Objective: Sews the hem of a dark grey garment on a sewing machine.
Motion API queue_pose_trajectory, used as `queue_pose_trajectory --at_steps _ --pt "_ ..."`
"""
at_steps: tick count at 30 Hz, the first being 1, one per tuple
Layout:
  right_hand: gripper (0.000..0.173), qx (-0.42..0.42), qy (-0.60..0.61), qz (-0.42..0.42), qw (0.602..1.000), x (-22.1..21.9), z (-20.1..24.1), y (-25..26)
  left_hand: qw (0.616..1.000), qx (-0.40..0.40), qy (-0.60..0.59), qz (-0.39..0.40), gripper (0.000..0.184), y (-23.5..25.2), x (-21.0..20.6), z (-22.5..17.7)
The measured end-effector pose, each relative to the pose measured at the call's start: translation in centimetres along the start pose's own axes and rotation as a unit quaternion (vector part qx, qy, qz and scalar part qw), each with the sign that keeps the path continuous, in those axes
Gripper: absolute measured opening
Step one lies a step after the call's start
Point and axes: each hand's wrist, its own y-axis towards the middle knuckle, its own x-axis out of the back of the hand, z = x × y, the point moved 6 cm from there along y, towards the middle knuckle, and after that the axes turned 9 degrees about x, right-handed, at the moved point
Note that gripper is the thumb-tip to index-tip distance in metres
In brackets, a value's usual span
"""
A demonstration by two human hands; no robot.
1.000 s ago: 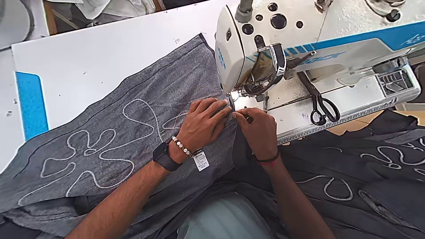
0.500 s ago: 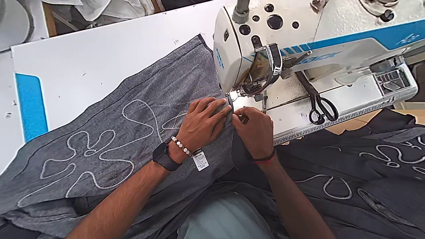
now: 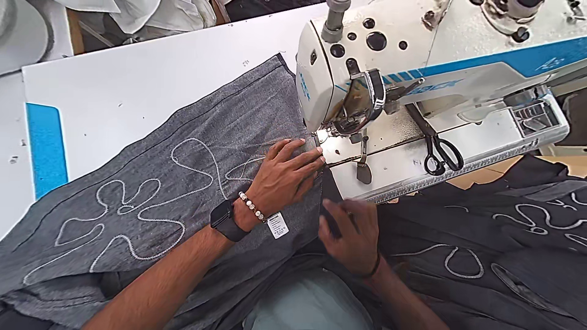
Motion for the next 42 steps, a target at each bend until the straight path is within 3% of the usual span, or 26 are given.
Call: queue_pose_trajectory --at_steps 3,5,8,9,12,13,14,17,20,24,29,42 --pt "0.021 0.015 -0.019 -0.002 1.000 -1.2 0.2 -4.7 1.000 0.012 0.001 0.008 0.039 -0.3 -0.3 0.1" --pt "0.010 -0.005 -0.037 -0.035 0.999 0.2 -0.9 -5.1 1.000 0.016 0.006 0.012 0.040 -0.4 -0.4 0.1" --pt "0.010 -0.061 -0.086 -0.051 0.993 4.2 -3.0 -3.0 1.000 0.015 0.008 0.006 0.041 -0.3 -0.4 0.1" --pt "0.013 -0.085 -0.105 0.003 0.991 4.8 -3.6 -2.2 1.000 0.014 0.011 0.005 0.041 -0.3 -0.3 0.1" --pt "0.016 -0.137 -0.108 0.278 0.945 4.2 -5.0 -0.7 1.000 0.017 0.009 0.004 0.041 -0.3 -0.4 0.0" --pt "0.017 -0.136 -0.078 0.309 0.938 4.2 -4.9 0.1 1.000 0.014 0.006 0.002 0.041 -0.2 -0.3 0.0" --pt "0.019 -0.141 -0.047 0.293 0.945 4.3 -4.5 1.3 1.000 0.012 0.003 0.000 0.041 -0.1 -0.3 0.0" --pt "0.027 -0.167 -0.014 0.145 0.975 3.1 -3.6 5.0 1.000 0.005 -0.001 0.000 0.040 -0.3 -0.2 -0.1" --pt "0.028 -0.203 0.005 0.095 0.975 -1.0 -4.5 6.3 1.000 0.003 0.009 -0.007 0.039 -0.2 -0.1 -0.1" --pt "0.021 -0.111 -0.049 0.047 0.991 -1.6 -3.4 5.6 0.999 0.020 0.028 -0.009 0.041 -0.3 -0.1 0.1" --pt "0.035 -0.027 -0.083 0.111 0.990 -1.2 -2.3 4.4 1.000 0.002 0.011 0.001 0.039 -0.2 0.0 0.0" --pt "0.035 -0.073 -0.055 0.221 0.971 -2.6 -3.9 9.4 1.000 -0.012 0.019 -0.015 0.035 2.0 1.0 2.6"
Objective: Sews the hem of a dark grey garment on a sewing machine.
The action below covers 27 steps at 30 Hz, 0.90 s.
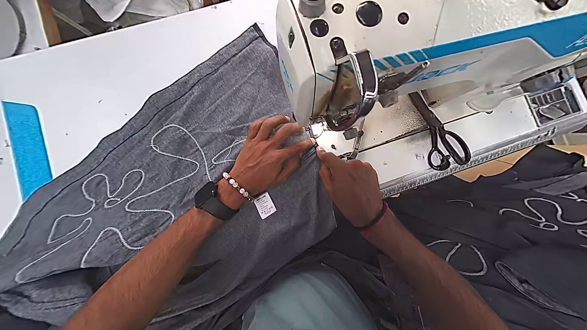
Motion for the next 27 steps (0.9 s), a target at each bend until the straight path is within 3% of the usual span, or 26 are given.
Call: queue_pose_trajectory --at_steps 4,9,12,15,17,22,27 --pt "0.035 -0.011 -0.020 0.031 0.999 -0.1 0.4 2.3 0.998 -0.056 -0.002 -0.016 0.033 1.4 0.4 2.7" --pt "0.032 -0.032 -0.031 0.011 0.999 -0.1 0.8 3.5 0.991 -0.126 0.032 -0.025 0.028 3.3 1.5 4.5" --pt "0.036 -0.042 -0.029 -0.049 0.998 -0.5 0.7 2.7 0.997 -0.033 0.069 0.014 0.026 2.1 2.7 1.1" --pt "0.031 -0.074 0.052 -0.122 0.988 -1.0 0.2 1.1 0.980 0.155 -0.123 0.008 0.031 -1.1 1.6 -2.0" --pt "0.030 -0.107 0.105 -0.106 0.983 -1.1 -0.3 0.6 0.955 0.196 -0.223 0.003 0.027 -2.6 0.2 -1.7" --pt "0.029 -0.091 0.175 -0.037 0.980 -0.5 -1.2 1.0 0.994 0.035 -0.096 0.047 0.030 -1.4 0.4 1.2" --pt "0.039 -0.055 -0.003 -0.083 0.995 -1.4 1.5 0.0 0.998 -0.001 -0.033 0.062 0.032 -0.7 0.1 3.1"
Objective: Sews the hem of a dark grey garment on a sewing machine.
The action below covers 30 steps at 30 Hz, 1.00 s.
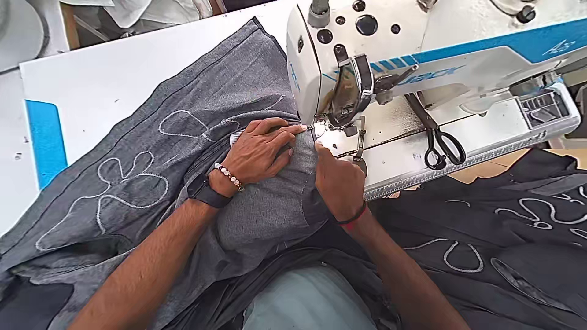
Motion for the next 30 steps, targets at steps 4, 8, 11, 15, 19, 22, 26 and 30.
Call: queue_pose_trajectory --at_steps 4,8,11,15,19,22,26,30 --pt "0.040 -0.009 -0.038 0.028 0.999 -0.2 0.3 1.0 0.999 0.015 0.044 -0.006 0.033 0.5 0.1 0.1" --pt "0.043 -0.014 -0.030 0.036 0.999 0.2 -0.1 1.1 0.993 0.070 0.094 -0.001 0.040 -0.8 0.8 -2.8" --pt "0.034 -0.014 0.054 -0.004 0.998 1.8 -0.8 -2.4 0.984 0.177 0.029 -0.014 0.046 -4.8 2.7 -4.8" --pt "0.026 -0.116 0.214 -0.033 0.969 2.1 -2.5 -11.7 0.921 0.371 -0.004 -0.121 0.043 -14.8 6.7 -5.5" --pt "0.085 -0.166 0.203 0.102 0.960 -4.0 -2.4 -17.2 0.841 0.531 0.072 -0.079 0.072 -23.6 4.6 -4.4" --pt "0.064 -0.057 0.422 0.134 0.895 -5.7 0.4 -15.6 0.826 0.551 0.087 -0.072 0.084 -25.8 2.8 0.1" --pt "0.023 0.054 0.866 0.224 0.444 -1.4 5.0 -14.7 0.860 0.490 0.129 -0.065 0.084 -24.1 5.0 8.8" --pt "0.022 -0.098 0.896 0.254 0.350 -4.3 3.4 -16.3 0.904 0.407 0.130 0.019 0.095 -20.4 7.4 17.5"
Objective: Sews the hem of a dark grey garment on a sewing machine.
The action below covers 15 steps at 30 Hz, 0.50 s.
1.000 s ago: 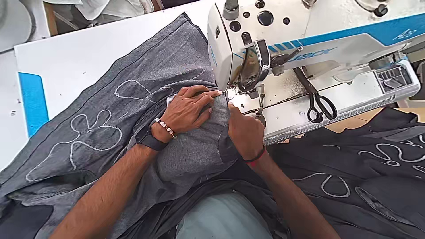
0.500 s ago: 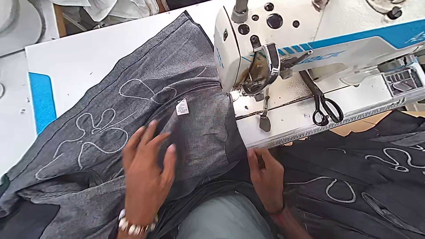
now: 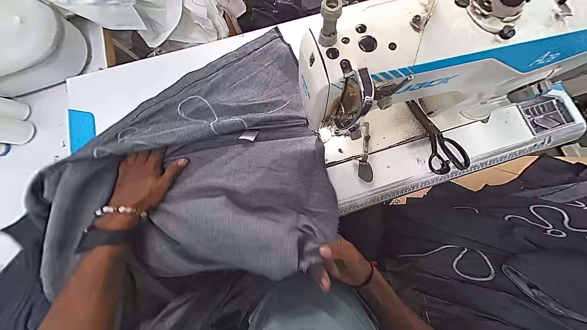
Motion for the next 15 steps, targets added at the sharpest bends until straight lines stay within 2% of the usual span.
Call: queue_pose_trajectory --at_steps 1,2,3,5,6,7,8,9,10,11,13,14,15 --pt "0.024 -0.027 -0.152 -0.078 0.985 1.9 -0.3 -0.1 1.000 -0.007 0.004 0.025 0.093 1.5 0.7 -0.4" --pt "0.026 -0.080 -0.329 -0.115 0.934 3.4 -0.4 -0.2 0.999 -0.006 0.024 0.047 0.088 2.2 1.7 -1.8" --pt "0.027 -0.155 -0.455 -0.110 0.870 4.2 -0.6 -0.7 0.997 -0.006 0.051 0.061 0.078 2.4 3.0 -4.1" --pt "0.038 -0.269 -0.590 -0.066 0.758 3.9 1.2 -1.3 0.998 -0.042 0.052 0.014 0.046 1.9 6.1 -10.1" --pt "0.043 -0.308 -0.646 -0.050 0.697 2.9 2.8 -1.6 0.998 -0.064 0.010 -0.018 0.040 1.2 7.6 -13.2" --pt "0.047 -0.317 -0.684 -0.041 0.655 1.6 4.8 -1.7 0.994 -0.079 -0.067 -0.043 0.035 0.4 8.8 -16.2" --pt "0.044 -0.270 -0.715 -0.051 0.643 0.3 7.0 -1.5 0.980 -0.097 -0.164 -0.059 0.031 -0.4 9.4 -19.0" --pt "0.039 -0.168 -0.738 -0.085 0.648 -0.8 9.5 -0.9 0.960 -0.127 -0.244 -0.051 0.029 -1.2 9.1 -21.8" --pt "0.032 -0.049 -0.758 -0.132 0.637 -1.7 12.3 0.0 0.945 -0.165 -0.279 -0.042 0.029 -2.0 8.4 -24.7" --pt "0.025 0.048 -0.789 -0.180 0.586 -2.2 15.0 1.2 0.939 -0.207 -0.271 -0.041 0.028 -2.5 7.1 -27.3" --pt "0.026 0.121 -0.852 -0.237 0.451 -1.4 18.9 3.4 0.935 -0.288 -0.195 -0.074 0.026 -3.1 3.6 -30.7" --pt "0.030 0.126 -0.865 -0.244 0.421 -0.4 20.2 4.6 0.929 -0.313 -0.173 -0.094 0.027 -2.9 1.9 -31.3" --pt "0.033 0.126 -0.870 -0.239 0.412 0.6 21.0 5.5 0.925 -0.324 -0.167 -0.102 0.029 -2.6 0.6 -31.2"
